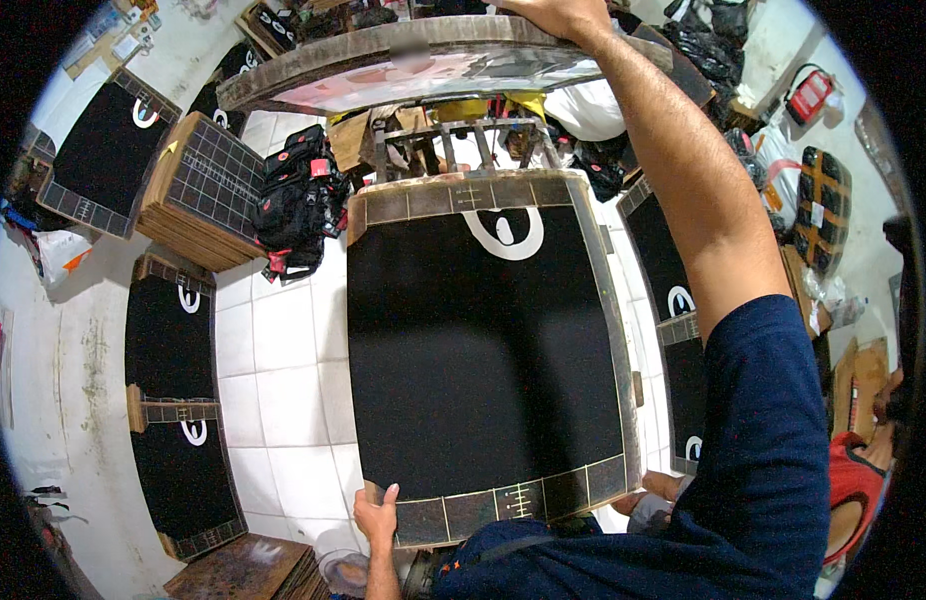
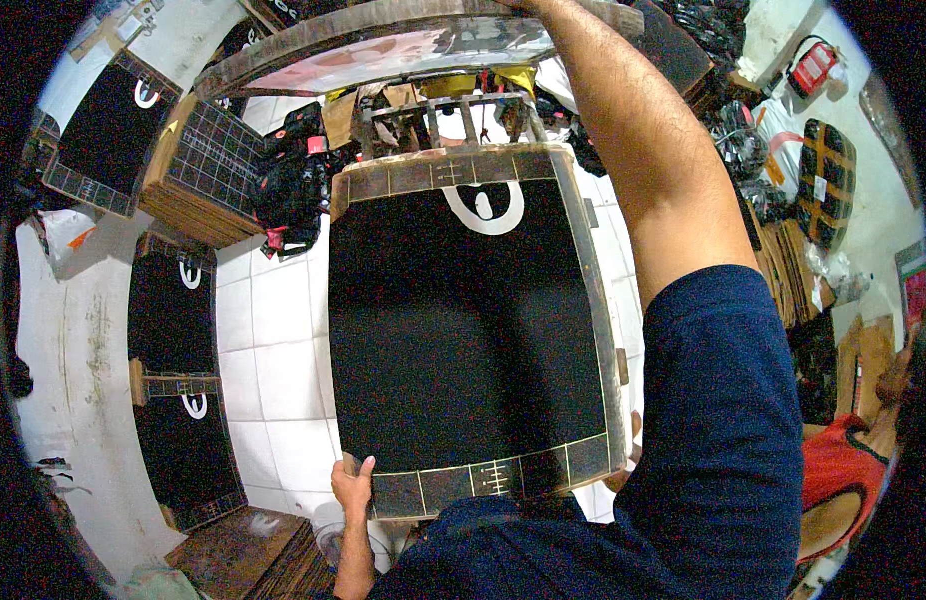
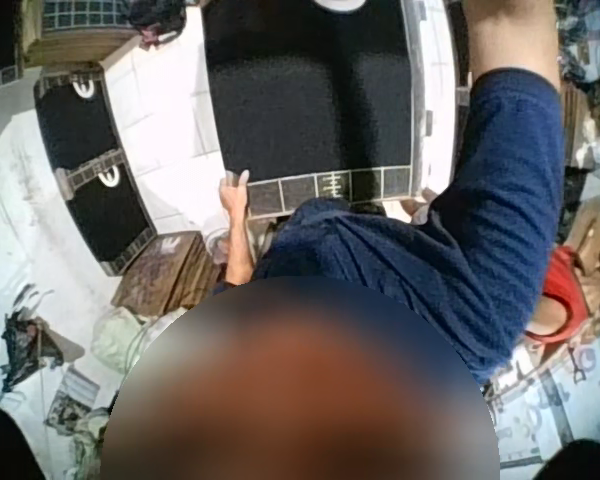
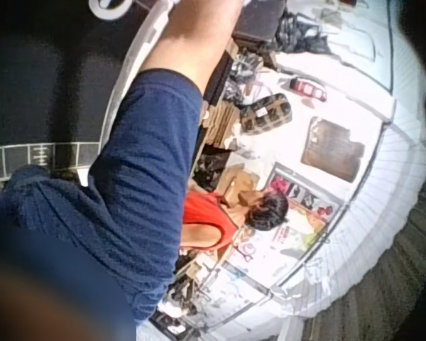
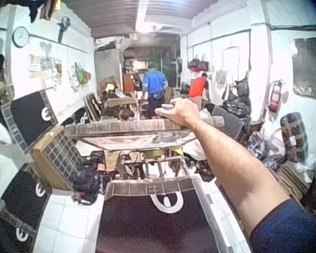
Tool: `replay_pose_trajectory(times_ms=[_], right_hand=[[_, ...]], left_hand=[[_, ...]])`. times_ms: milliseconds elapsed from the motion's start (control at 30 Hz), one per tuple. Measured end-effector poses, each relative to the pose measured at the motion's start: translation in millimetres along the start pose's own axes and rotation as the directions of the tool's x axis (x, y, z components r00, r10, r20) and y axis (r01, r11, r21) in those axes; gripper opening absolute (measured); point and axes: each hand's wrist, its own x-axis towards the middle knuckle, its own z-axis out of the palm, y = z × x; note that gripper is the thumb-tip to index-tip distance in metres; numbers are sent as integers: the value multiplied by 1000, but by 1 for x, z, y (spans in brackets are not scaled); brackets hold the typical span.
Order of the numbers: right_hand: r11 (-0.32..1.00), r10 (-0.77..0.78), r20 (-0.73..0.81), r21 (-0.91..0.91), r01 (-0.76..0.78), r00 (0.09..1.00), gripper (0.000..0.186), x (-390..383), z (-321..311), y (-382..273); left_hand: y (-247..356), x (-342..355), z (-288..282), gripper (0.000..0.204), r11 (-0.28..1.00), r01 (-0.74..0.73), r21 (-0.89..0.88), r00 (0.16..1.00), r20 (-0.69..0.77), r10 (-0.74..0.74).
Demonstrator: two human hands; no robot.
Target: The person repeatedly places a screen printing frame over a black skateboard deck, uses a squeegee to pull white ink across the screen, then lifts the frame to reveal a white logo. The cycle repeats on the same deck throughout the clip.
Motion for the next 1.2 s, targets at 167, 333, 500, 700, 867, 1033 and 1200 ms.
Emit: replay_pose_trajectory(times_ms=[167, 333, 500, 700, 867, 1033, 1200], right_hand=[[1000, -6, -35, -12, 6, 999, 80, 4, -2, -3], [997, -29, 32, 72, 27, 999, 82, 6, -10, -3], [1000, 11, 29, 16, -11, 1000, 80, 14, -10, -5], [998, -29, 23, 65, 27, 999, 79, 28, -10, -2], [999, -39, 46, 20, 38, 998, 89, 54, -6, 5], [993, -116, 20, -16, 117, 993, 99, 90, 5, 16], [985, -174, 1, -6, 174, 985, 91, 128, 26, 28]], left_hand=[[1, -1, -1, 66, 998, 14, -61, 1000, -11, -15], [-11, 4, 13, 71, 994, 12, -113, 1000, 27, -9], [-13, 11, 21, 63, 997, 34, -76, 999, 31, -32], [99, 59, 43, 74, 940, -294, 176, 915, -233, 329], [301, 172, 118, 85, 630, -734, 253, 611, -158, 776], [471, 239, 192, 96, 636, -740, 220, 671, 169, 722], [525, 248, 228, 114, 708, -649, 278, 745, 423, 516]])
